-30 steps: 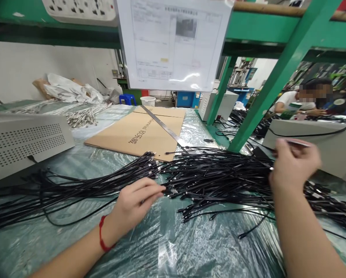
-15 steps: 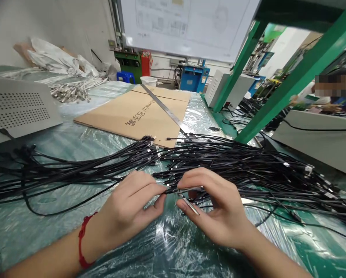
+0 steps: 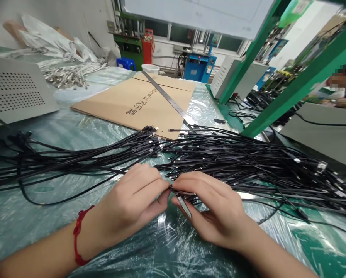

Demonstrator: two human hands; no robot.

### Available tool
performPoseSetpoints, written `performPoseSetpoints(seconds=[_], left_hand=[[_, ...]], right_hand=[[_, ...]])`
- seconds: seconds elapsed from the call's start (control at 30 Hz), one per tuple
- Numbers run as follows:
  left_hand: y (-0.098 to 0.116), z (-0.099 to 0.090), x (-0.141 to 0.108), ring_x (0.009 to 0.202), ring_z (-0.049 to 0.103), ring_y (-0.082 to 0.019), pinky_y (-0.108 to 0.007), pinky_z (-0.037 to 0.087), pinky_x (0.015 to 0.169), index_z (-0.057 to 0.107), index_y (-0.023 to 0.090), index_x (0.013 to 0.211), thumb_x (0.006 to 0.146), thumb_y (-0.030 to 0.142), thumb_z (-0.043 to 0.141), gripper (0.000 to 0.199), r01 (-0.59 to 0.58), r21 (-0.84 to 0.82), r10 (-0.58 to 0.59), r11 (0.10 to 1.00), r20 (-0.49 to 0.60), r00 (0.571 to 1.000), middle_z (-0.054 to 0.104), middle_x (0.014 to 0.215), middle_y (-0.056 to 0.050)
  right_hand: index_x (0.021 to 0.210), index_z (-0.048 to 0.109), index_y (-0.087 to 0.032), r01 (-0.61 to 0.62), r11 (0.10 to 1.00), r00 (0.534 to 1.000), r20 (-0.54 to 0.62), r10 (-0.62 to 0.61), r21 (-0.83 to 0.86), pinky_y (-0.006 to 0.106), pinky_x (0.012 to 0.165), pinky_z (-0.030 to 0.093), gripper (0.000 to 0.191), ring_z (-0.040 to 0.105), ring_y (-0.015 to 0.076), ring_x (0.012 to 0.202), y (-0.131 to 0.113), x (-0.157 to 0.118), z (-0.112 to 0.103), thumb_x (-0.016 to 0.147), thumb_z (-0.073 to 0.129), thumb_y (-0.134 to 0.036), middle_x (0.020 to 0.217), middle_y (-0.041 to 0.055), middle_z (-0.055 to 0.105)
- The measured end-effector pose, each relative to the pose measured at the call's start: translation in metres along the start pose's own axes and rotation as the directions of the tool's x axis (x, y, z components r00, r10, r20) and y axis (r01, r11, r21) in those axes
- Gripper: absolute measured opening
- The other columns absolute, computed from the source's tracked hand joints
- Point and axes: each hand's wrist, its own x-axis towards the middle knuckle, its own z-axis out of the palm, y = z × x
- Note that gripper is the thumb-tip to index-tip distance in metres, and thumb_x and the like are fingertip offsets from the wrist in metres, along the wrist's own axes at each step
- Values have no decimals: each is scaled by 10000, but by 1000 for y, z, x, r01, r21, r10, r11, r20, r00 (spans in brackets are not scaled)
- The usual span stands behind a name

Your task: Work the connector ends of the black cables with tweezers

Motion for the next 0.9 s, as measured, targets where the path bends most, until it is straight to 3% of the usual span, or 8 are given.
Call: performPoseSetpoints(seconds=[0.27, 0.43, 0.63, 0.73, 0.9], left_hand=[[-2, 2, -2, 694, 387, -165, -341, 339, 627, 549, 142, 711, 925, 73, 549, 225, -35, 48, 33, 998, 44, 998, 476, 741, -17], [-1, 2, -2, 694, 392, -166, -346, 339, 612, 546, 141, 701, 914, 53, 554, 231, -57, 49, 53, 997, 69, 996, 470, 727, -16], [-1, -1, 0, 773, 529, -179, -357, 437, 691, 668, 92, 922, 909, 71, 615, 57, -18, -31, 17, 999, -37, 999, 608, 822, -50], [-2, -2, -1, 809, 574, -179, -353, 471, 710, 664, 77, 1033, 894, 59, 648, 141, -55, -42, 51, 998, -99, 994, 658, 885, -65], [-5, -1, -6, 852, 594, -188, -360, 505, 740, 631, 56, 1198, 878, 41, 673, 323, -92, -45, 87, 995, -104, 991, 677, 961, -91]], right_hand=[[1176, 620, -122, 108, 992, 992, 69, -103, -66, 196, 980, 534, 342, 651, 120, 1063, 3, 0, -1, 850, 658, -26, 1094, 73, 694], [1189, 616, -146, 89, 995, 993, 83, -85, -50, 212, 974, 542, 361, 660, 131, 1054, 4, -2, -1, 852, 648, -21, 1101, 65, 695], [1110, 615, -209, -108, 994, 994, -14, 108, -11, 208, 792, 580, 233, 703, 119, 867, 8, 3, -1, 891, 680, -164, 1003, 24, 721], [1112, 597, -242, -217, 974, 976, -17, 218, 60, 190, 645, 558, 208, 695, 101, 742, 10, 4, 0, 916, 663, -219, 947, 3, 716], [1120, 571, -290, -403, 854, 911, 62, 407, 329, 183, 584, 524, 179, 681, 101, 702, 10, 2, 3, 952, 625, -263, 828, -28, 702]])
